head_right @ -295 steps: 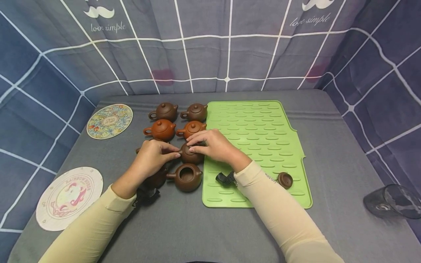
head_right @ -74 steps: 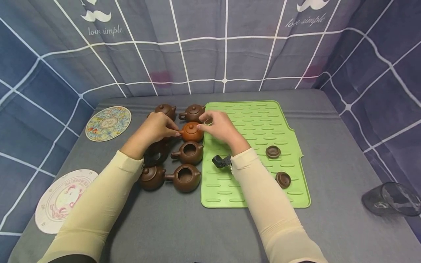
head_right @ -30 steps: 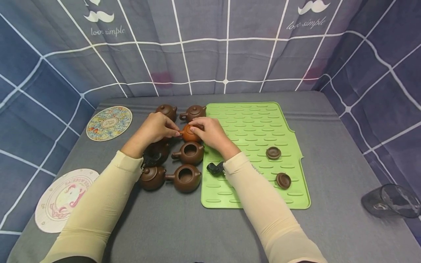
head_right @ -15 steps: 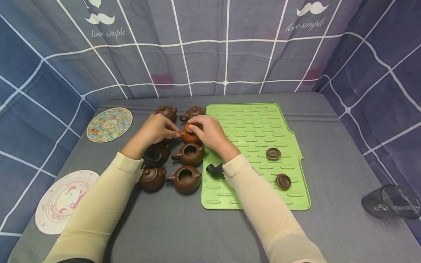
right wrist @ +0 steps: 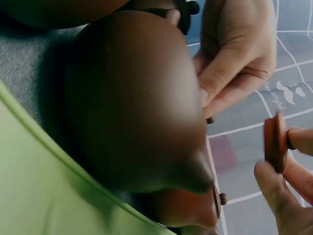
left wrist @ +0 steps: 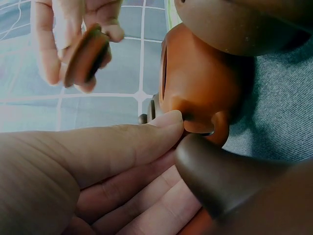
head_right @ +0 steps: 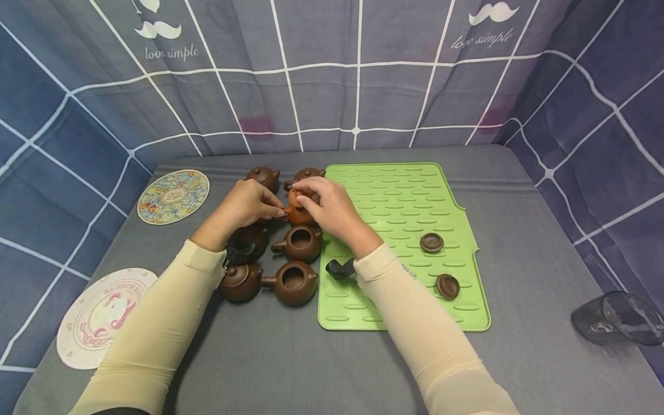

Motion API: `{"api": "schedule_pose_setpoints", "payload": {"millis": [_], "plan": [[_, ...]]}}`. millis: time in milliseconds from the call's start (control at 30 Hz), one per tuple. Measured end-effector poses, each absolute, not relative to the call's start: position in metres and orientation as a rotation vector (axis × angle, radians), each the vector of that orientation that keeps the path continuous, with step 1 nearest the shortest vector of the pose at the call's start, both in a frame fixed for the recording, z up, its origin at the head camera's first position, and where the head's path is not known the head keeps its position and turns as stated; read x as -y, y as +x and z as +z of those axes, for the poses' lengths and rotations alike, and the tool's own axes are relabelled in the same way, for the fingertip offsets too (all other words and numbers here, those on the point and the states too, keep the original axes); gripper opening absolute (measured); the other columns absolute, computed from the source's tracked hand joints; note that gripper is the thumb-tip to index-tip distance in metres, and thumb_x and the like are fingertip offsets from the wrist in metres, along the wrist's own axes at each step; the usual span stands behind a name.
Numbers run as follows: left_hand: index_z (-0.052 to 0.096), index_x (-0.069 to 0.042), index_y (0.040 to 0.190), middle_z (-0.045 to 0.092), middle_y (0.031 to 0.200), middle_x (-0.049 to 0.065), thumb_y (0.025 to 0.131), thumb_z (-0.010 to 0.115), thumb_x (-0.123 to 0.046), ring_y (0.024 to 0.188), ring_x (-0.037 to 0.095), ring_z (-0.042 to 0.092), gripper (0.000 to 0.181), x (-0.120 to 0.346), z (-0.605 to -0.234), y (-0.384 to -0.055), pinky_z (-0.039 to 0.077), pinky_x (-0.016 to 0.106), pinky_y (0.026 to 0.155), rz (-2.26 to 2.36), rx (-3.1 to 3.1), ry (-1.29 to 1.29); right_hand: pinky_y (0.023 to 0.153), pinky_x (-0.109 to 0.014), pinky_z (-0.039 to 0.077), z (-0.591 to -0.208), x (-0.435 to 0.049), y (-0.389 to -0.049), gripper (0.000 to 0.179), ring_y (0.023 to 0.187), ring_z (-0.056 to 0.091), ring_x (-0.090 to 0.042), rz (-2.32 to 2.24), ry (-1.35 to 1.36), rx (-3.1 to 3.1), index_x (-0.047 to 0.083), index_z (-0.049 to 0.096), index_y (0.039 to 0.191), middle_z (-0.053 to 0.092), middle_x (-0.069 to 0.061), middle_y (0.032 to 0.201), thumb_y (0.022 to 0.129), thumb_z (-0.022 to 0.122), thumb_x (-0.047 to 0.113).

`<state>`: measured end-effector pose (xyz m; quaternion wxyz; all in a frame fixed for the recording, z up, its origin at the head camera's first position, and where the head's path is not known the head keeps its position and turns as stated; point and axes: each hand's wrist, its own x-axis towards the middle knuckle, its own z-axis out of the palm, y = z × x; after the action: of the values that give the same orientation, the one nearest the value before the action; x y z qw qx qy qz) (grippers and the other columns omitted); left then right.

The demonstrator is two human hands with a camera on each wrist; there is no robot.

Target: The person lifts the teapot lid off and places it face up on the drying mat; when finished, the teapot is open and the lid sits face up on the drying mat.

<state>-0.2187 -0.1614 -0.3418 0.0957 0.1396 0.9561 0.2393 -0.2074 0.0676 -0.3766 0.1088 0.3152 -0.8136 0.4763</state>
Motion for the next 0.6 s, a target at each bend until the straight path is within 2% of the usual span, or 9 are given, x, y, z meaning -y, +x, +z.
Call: {"api": "schedule_pose_setpoints", "payload": {"millis": [67,233,267,333,400,467,500,567,600], "plan": [[0.087,-0.011,0.099,0.074,0.073,-0.003,0.092,0.087,-0.022,0.071,0.014,0.07,0.013,0.161,-0.342,-0.219,0.053,0.033,0.064,0.707,-2.833,0.417,0.083,-0.035,0.056,-0.373,-0.071,-0.206,0.029,0.101,0.07,-0.021,1.514,0.904,2.377,0.002,0.073,0.131,0.071,-0.009,0.128,0.102,0.073,0.007],[0.087,-0.012,0.098,0.074,0.073,-0.003,0.091,0.087,-0.022,0.07,0.014,0.07,0.013,0.162,-0.341,-0.219,0.053,0.033,0.064,0.708,-2.834,0.421,0.089,-0.036,0.056,-0.364,-0.089,-0.204,0.041,0.106,0.07,-0.023,1.776,0.832,2.374,0.008,0.064,0.146,0.069,-0.009,0.132,0.106,0.067,0.009],[0.087,-0.012,0.098,0.074,0.073,-0.002,0.091,0.087,-0.022,0.07,0.014,0.07,0.012,0.162,-0.341,-0.219,0.053,0.033,0.064,0.71,-2.833,0.42,0.086,-0.035,0.056,-0.363,-0.094,-0.205,0.042,0.106,0.069,-0.023,1.796,0.821,2.396,0.012,0.063,0.149,0.069,-0.009,0.133,0.107,0.066,0.011],[0.087,-0.012,0.097,0.075,0.074,-0.001,0.091,0.087,-0.022,0.071,0.015,0.07,0.011,0.162,-0.341,-0.218,0.053,0.033,0.064,0.718,-2.832,0.416,0.071,-0.031,0.054,-0.36,-0.104,-0.205,0.044,0.101,0.069,-0.022,1.825,0.806,2.447,0.018,0.06,0.152,0.066,-0.007,0.137,0.109,0.062,0.013],[0.087,-0.012,0.096,0.075,0.075,0.0,0.091,0.087,-0.021,0.071,0.015,0.07,0.011,0.162,-0.341,-0.218,0.053,0.033,0.064,0.73,-2.83,0.411,0.071,-0.03,0.052,-0.359,-0.114,-0.206,0.043,0.103,0.071,-0.022,1.879,0.791,2.48,0.02,0.06,0.153,0.063,-0.006,0.142,0.111,0.058,0.013],[0.087,-0.012,0.095,0.075,0.075,0.0,0.091,0.088,-0.021,0.07,0.015,0.069,0.01,0.162,-0.341,-0.217,0.053,0.033,0.064,0.737,-2.831,0.408,0.075,-0.028,0.054,-0.359,-0.124,-0.206,0.041,0.108,0.071,-0.024,1.992,0.767,2.468,0.016,0.06,0.152,0.06,-0.009,0.145,0.112,0.054,0.01],[0.087,-0.012,0.095,0.075,0.075,0.0,0.091,0.088,-0.02,0.07,0.015,0.069,0.01,0.162,-0.341,-0.217,0.052,0.033,0.064,0.739,-2.832,0.413,0.085,-0.029,0.056,-0.359,-0.129,-0.206,0.041,0.114,0.069,-0.029,2.088,0.762,2.415,0.01,0.059,0.152,0.057,-0.014,0.146,0.111,0.052,0.005],[0.087,-0.012,0.095,0.075,0.074,0.0,0.091,0.087,-0.02,0.07,0.015,0.069,0.009,0.162,-0.341,-0.217,0.052,0.033,0.064,0.739,-2.834,0.422,0.104,-0.038,0.049,-0.358,-0.14,-0.207,0.044,0.125,0.062,-0.035,2.273,0.736,2.284,0.001,0.056,0.151,0.052,-0.022,0.145,0.109,0.046,-0.005],[0.087,-0.012,0.094,0.075,0.074,-0.001,0.091,0.087,-0.02,0.07,0.015,0.069,0.009,0.162,-0.341,-0.217,0.052,0.033,0.065,0.738,-2.836,0.426,0.107,-0.04,0.047,-0.356,-0.147,-0.207,0.047,0.126,0.06,-0.037,2.354,0.718,2.217,-0.003,0.054,0.151,0.05,-0.026,0.143,0.107,0.042,-0.01]]}}
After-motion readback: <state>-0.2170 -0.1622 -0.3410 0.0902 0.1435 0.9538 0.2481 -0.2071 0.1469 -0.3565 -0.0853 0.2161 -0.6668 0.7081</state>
